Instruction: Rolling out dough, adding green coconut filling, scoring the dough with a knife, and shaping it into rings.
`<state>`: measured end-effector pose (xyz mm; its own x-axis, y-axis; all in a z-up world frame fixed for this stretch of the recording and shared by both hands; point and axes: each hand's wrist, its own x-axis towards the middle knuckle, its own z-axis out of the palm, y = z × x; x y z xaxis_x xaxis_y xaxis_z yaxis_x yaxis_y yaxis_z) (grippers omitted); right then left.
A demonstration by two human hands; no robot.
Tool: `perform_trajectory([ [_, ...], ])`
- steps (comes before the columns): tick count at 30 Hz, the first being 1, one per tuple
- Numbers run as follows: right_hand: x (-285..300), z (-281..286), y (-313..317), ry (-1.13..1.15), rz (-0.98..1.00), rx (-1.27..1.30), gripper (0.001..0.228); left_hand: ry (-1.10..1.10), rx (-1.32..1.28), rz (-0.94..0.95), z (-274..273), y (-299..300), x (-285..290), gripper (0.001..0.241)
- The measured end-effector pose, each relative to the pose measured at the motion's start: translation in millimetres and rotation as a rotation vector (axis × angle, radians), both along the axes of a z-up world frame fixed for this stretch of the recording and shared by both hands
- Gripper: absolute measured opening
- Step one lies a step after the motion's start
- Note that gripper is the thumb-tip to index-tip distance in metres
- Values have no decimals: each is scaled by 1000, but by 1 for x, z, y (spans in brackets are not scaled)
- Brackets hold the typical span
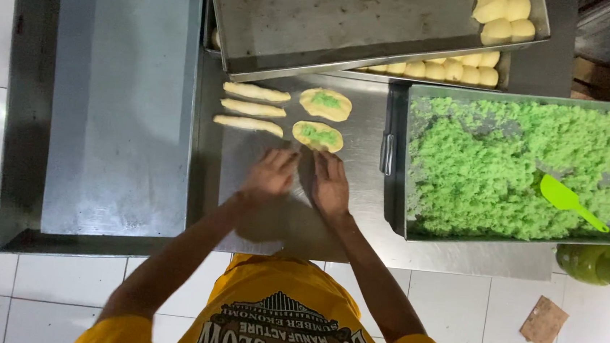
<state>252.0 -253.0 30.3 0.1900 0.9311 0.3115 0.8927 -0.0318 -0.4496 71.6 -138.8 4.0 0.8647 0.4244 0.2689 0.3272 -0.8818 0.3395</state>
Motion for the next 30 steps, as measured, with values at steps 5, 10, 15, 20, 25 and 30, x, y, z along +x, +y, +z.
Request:
perform_trajectory([
  [5, 15, -7, 10, -119, 25, 3, 46, 72, -52, 18, 1, -6, 48, 65],
  [10, 16, -16, 13, -218, 69, -88, 53, 149, -74, -18, -13, -4, 51, 66],
  [15, 14, -29, -17, -409, 126, -108, 53, 19, -3, -39, -4, -21, 31, 57],
  [20, 17, 6, -24, -150, 91, -90, 48, 103, -80, 11, -6, -9, 33, 51],
  [25, 67, -22, 32, -209, 68, -48, 60, 90, 24, 81, -14, 43, 70, 67],
  [30, 94, -18, 77, -102, 255, -315, 58, 225, -90, -25, -25, 84, 106, 71],
])
